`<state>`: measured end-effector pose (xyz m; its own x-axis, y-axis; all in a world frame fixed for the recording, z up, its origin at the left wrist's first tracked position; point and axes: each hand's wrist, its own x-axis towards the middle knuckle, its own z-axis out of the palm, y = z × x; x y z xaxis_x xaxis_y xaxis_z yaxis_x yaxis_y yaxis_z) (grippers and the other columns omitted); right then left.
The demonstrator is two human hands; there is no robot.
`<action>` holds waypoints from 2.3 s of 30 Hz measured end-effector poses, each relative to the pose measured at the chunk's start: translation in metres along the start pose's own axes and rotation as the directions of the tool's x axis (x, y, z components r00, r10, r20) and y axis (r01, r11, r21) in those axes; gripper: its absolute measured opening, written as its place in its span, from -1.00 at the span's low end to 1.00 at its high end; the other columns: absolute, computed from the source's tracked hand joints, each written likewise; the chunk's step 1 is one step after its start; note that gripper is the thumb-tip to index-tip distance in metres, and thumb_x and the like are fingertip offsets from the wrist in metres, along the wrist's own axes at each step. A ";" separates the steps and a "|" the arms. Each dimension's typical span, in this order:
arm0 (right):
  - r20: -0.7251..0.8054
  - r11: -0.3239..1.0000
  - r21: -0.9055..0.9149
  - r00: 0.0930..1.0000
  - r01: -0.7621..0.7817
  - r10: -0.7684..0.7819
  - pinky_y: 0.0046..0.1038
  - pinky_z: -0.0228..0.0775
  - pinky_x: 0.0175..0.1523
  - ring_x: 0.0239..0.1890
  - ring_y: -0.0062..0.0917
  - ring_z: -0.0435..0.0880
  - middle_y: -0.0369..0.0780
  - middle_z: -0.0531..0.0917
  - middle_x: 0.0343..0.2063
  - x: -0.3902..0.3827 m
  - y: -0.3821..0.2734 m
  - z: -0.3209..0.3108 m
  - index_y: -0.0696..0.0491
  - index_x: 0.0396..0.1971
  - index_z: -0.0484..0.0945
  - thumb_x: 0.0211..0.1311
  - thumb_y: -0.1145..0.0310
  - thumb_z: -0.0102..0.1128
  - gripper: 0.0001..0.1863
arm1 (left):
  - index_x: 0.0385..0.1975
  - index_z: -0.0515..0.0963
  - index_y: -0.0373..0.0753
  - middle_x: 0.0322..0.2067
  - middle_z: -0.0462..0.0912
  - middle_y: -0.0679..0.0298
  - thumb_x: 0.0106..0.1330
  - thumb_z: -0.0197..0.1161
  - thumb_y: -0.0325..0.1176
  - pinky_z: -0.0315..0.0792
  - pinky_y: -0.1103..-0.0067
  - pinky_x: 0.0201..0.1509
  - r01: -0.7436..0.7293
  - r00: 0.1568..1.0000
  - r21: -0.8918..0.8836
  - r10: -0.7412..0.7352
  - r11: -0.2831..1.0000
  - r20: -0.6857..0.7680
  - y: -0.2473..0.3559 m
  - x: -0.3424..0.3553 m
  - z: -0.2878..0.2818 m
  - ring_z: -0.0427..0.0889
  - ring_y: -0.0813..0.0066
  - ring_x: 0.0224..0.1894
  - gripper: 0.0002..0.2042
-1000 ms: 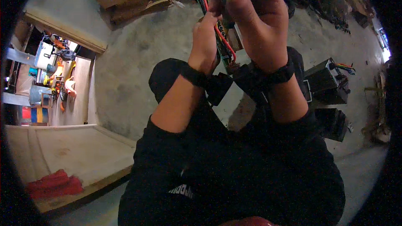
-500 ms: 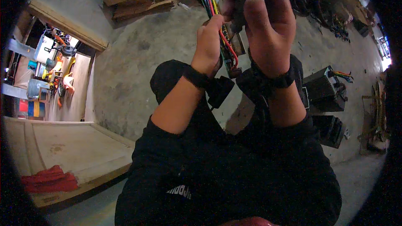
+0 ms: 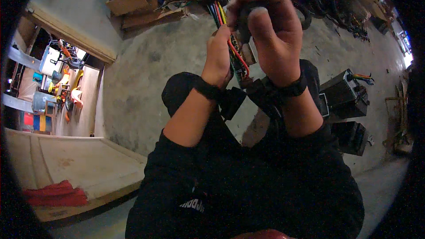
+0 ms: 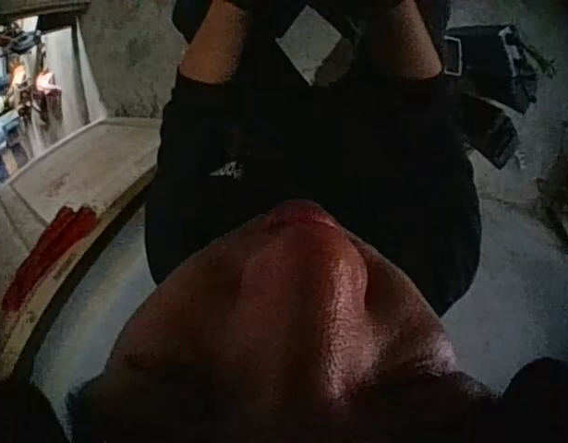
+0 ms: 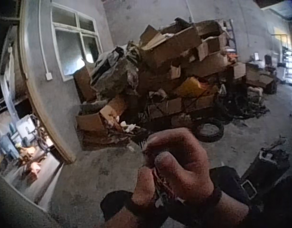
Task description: The recorder is disassembling and inspecting an electric motor controller using a screwdriver.
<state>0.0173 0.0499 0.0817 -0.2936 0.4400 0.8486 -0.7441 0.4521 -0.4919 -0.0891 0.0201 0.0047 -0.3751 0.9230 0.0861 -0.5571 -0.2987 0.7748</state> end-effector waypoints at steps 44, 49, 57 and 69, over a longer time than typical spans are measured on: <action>0.061 0.999 -0.043 0.998 -0.026 0.029 -0.56 0.41 -0.24 -0.29 -0.55 0.58 -0.14 0.57 -0.17 0.002 -0.016 0.000 0.16 -0.03 0.40 0.48 0.07 -0.04 -0.58 | 0.16 0.39 -0.35 0.05 0.57 0.20 0.52 -0.12 -0.08 0.48 0.43 0.15 -0.004 0.998 0.041 0.002 0.999 0.062 0.014 -0.014 0.017 0.60 0.38 0.03 -0.53; 0.035 0.926 0.300 0.973 -0.228 0.228 -0.54 0.44 -0.18 -0.19 -0.55 0.57 -0.15 0.57 -0.16 -0.002 -0.017 0.002 0.16 0.00 0.39 0.41 0.19 0.13 -0.63 | 0.16 0.39 -0.34 0.05 0.56 0.21 0.53 -0.13 -0.07 0.46 0.44 0.16 0.022 0.998 0.015 -0.023 1.000 0.054 0.009 -0.009 0.012 0.59 0.40 0.04 -0.54; 0.066 0.997 -0.062 0.996 -0.048 0.052 -0.55 0.42 -0.16 -0.18 -0.57 0.57 -0.16 0.57 -0.15 0.001 -0.016 -0.001 0.17 0.03 0.38 0.41 0.07 0.10 -0.54 | 0.20 0.37 -0.32 0.09 0.53 0.18 0.53 -0.16 -0.07 0.44 0.44 0.20 0.011 0.991 0.004 -0.011 1.000 0.137 0.008 -0.007 0.009 0.56 0.41 0.09 -0.53; 0.011 0.983 -0.183 1.000 -0.015 0.018 -0.57 0.41 -0.18 -0.25 -0.61 0.53 -0.19 0.56 -0.16 -0.001 -0.010 0.002 0.18 -0.03 0.44 0.45 0.05 0.03 -0.56 | 0.12 0.40 -0.36 0.02 0.57 0.14 0.54 -0.20 -0.11 0.51 0.47 0.10 0.024 0.995 -0.041 -0.020 0.999 0.100 0.006 -0.002 0.004 0.60 0.40 0.04 -0.56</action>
<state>0.0238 0.0433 0.0864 -0.3137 0.4391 0.8419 -0.6174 0.5793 -0.5322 -0.0882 0.0173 0.0116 -0.2877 0.9485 0.1328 -0.5958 -0.2858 0.7506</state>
